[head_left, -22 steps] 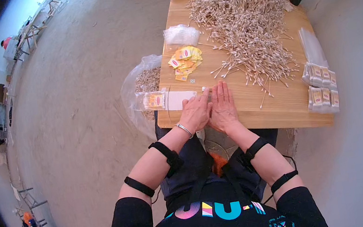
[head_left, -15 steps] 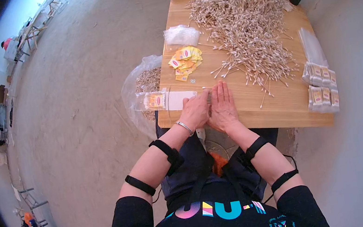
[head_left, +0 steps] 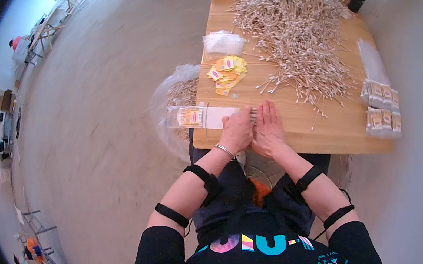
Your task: Sorting, counting, and packaging cotton swabs into small bags with labels.
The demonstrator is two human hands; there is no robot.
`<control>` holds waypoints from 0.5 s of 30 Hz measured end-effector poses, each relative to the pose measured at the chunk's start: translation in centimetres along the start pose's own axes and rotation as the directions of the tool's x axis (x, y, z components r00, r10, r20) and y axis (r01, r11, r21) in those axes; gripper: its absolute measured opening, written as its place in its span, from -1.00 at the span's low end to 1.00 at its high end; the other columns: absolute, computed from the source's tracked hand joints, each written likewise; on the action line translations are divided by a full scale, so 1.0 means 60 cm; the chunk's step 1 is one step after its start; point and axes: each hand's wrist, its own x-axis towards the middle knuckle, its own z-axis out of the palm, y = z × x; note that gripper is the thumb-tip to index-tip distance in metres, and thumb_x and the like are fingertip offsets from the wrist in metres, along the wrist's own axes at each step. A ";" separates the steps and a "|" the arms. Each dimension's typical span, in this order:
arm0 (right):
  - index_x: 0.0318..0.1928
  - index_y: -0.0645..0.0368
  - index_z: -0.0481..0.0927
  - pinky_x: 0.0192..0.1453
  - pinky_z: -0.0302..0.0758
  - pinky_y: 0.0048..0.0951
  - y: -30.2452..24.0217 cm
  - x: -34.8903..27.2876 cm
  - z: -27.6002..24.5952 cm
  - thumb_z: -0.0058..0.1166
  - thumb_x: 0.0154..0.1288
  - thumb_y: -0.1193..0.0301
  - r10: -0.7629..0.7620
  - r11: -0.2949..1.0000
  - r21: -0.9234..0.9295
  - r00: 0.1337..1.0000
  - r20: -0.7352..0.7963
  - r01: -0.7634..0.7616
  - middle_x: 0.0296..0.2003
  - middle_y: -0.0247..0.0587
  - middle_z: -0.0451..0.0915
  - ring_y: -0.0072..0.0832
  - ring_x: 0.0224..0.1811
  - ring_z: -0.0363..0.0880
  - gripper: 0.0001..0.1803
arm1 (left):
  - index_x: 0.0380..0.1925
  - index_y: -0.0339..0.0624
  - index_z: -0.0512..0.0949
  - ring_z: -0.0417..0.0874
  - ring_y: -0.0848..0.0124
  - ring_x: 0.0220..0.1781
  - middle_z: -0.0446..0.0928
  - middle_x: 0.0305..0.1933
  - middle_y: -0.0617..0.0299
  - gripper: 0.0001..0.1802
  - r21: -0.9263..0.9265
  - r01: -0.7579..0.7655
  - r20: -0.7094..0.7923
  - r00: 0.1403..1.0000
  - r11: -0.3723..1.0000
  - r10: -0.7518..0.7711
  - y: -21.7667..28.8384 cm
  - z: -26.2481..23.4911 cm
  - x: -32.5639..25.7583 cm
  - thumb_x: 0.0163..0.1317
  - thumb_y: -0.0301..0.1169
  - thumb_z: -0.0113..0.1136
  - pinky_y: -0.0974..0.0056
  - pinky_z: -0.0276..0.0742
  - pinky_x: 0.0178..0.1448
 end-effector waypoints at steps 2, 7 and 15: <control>0.32 0.49 -0.13 0.48 -0.38 -0.07 0.001 0.000 0.004 -0.25 0.25 0.11 0.012 1.000 0.011 1.000 -0.026 -0.012 0.37 0.24 -0.22 0.02 0.46 -0.39 -0.17 | 0.01 -0.26 0.36 0.47 0.08 0.04 0.46 -0.10 -0.08 -0.57 -0.068 -0.091 -0.252 0.965 0.994 0.071 -0.005 0.012 -0.003 0.11 -0.39 0.10 -0.02 0.30 0.06; 0.32 0.49 -0.13 0.48 -0.39 -0.08 -0.037 0.014 0.011 -0.25 0.25 0.06 0.019 1.000 -0.015 0.999 0.027 -0.019 0.37 0.23 -0.22 0.04 0.46 -0.39 -0.14 | 0.08 -0.30 0.38 0.35 0.12 0.22 0.38 0.12 -0.10 -0.59 -0.467 -0.238 -0.519 0.854 0.852 -0.046 -0.036 0.035 0.015 0.23 -0.38 -0.02 0.16 0.18 0.31; 0.32 0.49 -0.15 0.47 -0.40 -0.06 -0.095 0.050 0.030 -0.23 0.23 0.06 -0.004 0.995 0.098 0.998 -0.070 0.010 0.36 0.25 -0.19 0.03 0.46 -0.38 -0.12 | 0.18 -0.39 0.29 0.27 0.29 0.32 0.31 0.26 -0.02 -0.50 -0.899 -0.184 -0.319 0.897 0.397 -0.307 -0.089 0.000 0.025 0.42 -0.22 -0.27 0.30 0.11 0.37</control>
